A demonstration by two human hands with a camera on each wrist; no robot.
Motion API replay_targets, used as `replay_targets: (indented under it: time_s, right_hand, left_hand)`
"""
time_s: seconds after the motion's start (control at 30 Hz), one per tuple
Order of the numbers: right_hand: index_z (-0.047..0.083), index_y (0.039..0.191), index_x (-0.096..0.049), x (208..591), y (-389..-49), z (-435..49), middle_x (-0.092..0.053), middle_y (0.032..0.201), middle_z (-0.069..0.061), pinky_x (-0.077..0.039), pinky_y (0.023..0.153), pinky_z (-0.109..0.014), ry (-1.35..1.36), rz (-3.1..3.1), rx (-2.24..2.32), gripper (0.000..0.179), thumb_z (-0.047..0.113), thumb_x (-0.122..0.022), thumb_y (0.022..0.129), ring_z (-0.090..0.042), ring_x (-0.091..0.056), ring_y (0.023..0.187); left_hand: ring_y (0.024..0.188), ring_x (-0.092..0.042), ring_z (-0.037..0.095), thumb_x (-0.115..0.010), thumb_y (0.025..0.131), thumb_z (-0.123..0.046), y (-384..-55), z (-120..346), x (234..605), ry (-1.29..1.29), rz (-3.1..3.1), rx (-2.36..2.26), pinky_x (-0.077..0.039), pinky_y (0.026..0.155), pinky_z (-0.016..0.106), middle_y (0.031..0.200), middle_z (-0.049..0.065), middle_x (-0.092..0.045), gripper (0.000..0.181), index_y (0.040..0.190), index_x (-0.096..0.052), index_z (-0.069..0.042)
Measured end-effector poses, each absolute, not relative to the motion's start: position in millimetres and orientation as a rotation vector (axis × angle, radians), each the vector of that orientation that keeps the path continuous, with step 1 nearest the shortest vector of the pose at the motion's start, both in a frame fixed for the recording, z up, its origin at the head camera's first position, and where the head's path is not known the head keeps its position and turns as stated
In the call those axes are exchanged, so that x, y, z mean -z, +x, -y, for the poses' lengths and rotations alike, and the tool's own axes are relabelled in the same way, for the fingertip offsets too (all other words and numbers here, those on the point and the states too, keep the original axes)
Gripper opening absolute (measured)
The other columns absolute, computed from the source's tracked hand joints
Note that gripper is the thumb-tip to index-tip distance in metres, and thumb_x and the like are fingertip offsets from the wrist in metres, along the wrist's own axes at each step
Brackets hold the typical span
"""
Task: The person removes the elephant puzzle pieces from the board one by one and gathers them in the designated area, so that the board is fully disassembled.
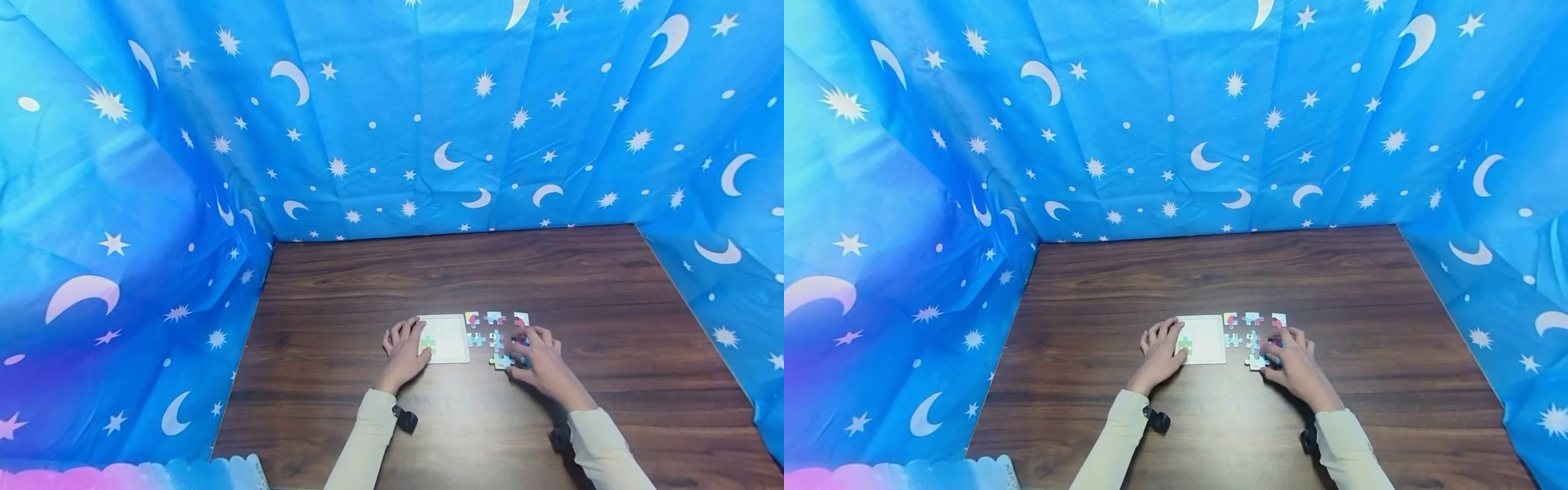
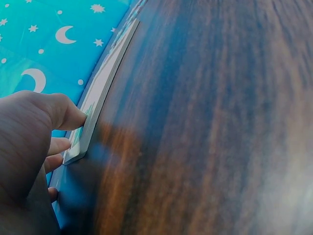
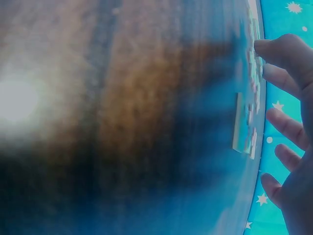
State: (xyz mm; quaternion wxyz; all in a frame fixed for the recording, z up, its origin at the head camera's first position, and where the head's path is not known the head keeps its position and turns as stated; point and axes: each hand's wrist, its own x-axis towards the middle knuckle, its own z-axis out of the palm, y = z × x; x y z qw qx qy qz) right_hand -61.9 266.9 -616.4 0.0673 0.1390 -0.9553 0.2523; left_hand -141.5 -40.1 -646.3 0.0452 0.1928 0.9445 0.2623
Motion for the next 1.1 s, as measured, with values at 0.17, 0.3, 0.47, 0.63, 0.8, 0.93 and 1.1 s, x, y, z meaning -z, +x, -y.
replay_targets:
  time_s: [0.17,0.3,0.47,0.63,0.8,0.93,1.1]
  right_hand:
    - [0.006,0.107,-0.077,620,-61,-266,-0.055,0.123,-0.026,-0.032,0.085,-0.064,0.444,2.850,-0.771,0.036,0.020,-0.086,0.076,-0.053,-0.037,0.120]
    - [0.007,0.109,-0.077,622,-62,-266,-0.054,0.124,-0.026,-0.031,0.086,-0.064,0.449,2.852,-0.780,0.037,0.020,-0.086,0.075,-0.053,-0.036,0.121]
    - [0.007,0.114,-0.076,622,-64,-265,-0.054,0.127,-0.026,-0.030,0.089,-0.065,0.427,2.879,-0.788,0.042,0.022,-0.086,0.076,-0.053,-0.035,0.123]
    - [0.009,0.110,-0.077,621,-69,-261,-0.057,0.125,-0.024,-0.031,0.087,-0.065,0.454,2.830,-0.791,0.039,0.022,-0.087,0.075,-0.051,-0.038,0.120]
    - [0.012,0.100,-0.077,620,-78,-252,-0.058,0.123,-0.023,-0.032,0.082,-0.063,0.511,2.760,-0.800,0.028,0.021,-0.087,0.075,-0.050,-0.040,0.117]
    - [0.012,0.102,-0.077,619,-86,-242,-0.058,0.124,-0.023,-0.031,0.084,-0.063,0.522,2.773,-0.809,0.029,0.022,-0.086,0.076,-0.049,-0.039,0.117]
    - [0.011,0.102,-0.077,618,-99,-227,-0.059,0.122,-0.021,-0.031,0.089,-0.067,0.562,2.770,-0.802,0.030,0.026,-0.085,0.077,-0.050,-0.041,0.119]
  left_hand:
    - [0.140,-0.024,0.037,-0.059,0.091,-0.027,-143,40,644,0.573,-2.868,-0.779,-0.009,0.110,0.069,0.157,0.009,-0.035,0.062,0.150,-0.046,-0.012]
    - [0.140,-0.025,0.038,-0.060,0.090,-0.027,-143,40,643,0.572,-2.871,-0.787,-0.009,0.109,0.069,0.156,0.009,-0.036,0.062,0.149,-0.047,-0.012]
    - [0.140,-0.025,0.037,-0.060,0.090,-0.027,-144,40,644,0.579,-2.874,-0.788,-0.010,0.109,0.070,0.156,0.009,-0.036,0.061,0.149,-0.047,-0.012]
    - [0.140,-0.025,0.037,-0.060,0.091,-0.027,-144,41,648,0.586,-2.877,-0.775,-0.010,0.109,0.070,0.156,0.008,-0.036,0.061,0.149,-0.047,-0.013]
    - [0.139,-0.027,0.037,-0.060,0.090,-0.028,-144,41,649,0.604,-2.895,-0.781,-0.012,0.108,0.070,0.155,0.008,-0.038,0.061,0.148,-0.049,-0.013]
    - [0.138,-0.027,0.038,-0.060,0.090,-0.027,-142,43,648,0.613,-2.894,-0.791,-0.012,0.108,0.070,0.154,0.008,-0.039,0.060,0.147,-0.049,-0.012]
    - [0.139,-0.027,0.038,-0.058,0.090,-0.026,-143,43,648,0.618,-2.885,-0.813,-0.011,0.108,0.070,0.155,0.009,-0.039,0.060,0.148,-0.049,-0.012]
